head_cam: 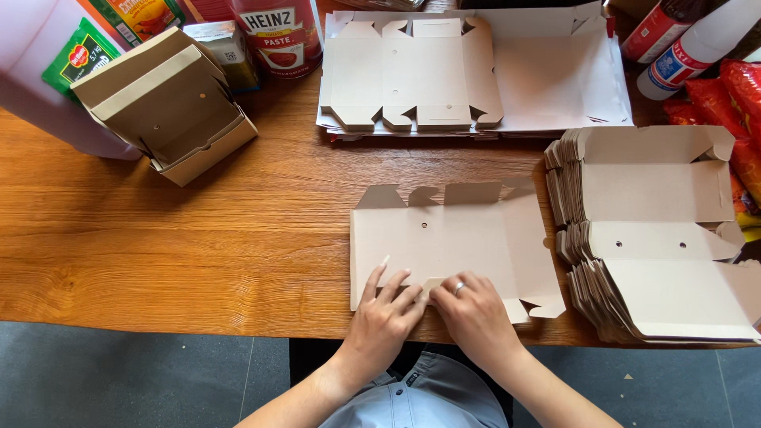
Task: The person assembles flat cardboard boxes by folding the sides and locking the tabs. They repeat this process for multiple boxes, stacking the finished ones on the table.
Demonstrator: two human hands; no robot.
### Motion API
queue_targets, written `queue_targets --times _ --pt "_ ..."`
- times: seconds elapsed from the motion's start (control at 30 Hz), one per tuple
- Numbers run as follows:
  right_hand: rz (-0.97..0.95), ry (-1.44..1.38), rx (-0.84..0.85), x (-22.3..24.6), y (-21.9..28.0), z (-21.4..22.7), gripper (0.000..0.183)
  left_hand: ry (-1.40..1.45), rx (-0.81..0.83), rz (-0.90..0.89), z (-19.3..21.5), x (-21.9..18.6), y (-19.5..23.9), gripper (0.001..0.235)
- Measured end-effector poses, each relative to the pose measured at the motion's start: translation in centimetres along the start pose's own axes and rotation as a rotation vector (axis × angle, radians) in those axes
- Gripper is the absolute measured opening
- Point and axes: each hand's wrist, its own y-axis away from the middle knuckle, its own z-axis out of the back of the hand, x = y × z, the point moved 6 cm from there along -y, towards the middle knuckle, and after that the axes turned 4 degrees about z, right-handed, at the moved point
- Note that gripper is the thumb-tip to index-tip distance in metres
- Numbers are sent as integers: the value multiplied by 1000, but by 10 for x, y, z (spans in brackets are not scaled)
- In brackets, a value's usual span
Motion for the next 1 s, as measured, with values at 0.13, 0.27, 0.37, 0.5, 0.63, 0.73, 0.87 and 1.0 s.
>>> queue_targets --times 0.13,0.27,0.37,0.5,0.63,0.73,0.87,1.0 --pt "162 -7 -31 23 16 15 19 -91 15 -109 0 -11 4 21" --pt "213 135 -81 35 35 17 41 -207 98 -196 7 -20 5 30" --pt "209 172 -60 33 44 6 51 -189 104 -214 7 -17 8 35" --pt "195 163 -74 33 40 12 47 -252 113 -246 4 -20 7 33" --pt "119 215 -92 25 42 13 49 -348 161 -319 4 -23 5 37" --pt "96 224 -76 18 44 16 48 -322 166 -313 1 -22 6 36" --pt "85 246 -70 17 43 18 46 -291 144 -294 2 -23 6 36" --pt "78 246 -60 20 38 17 41 -348 162 -291 -6 -25 9 38"
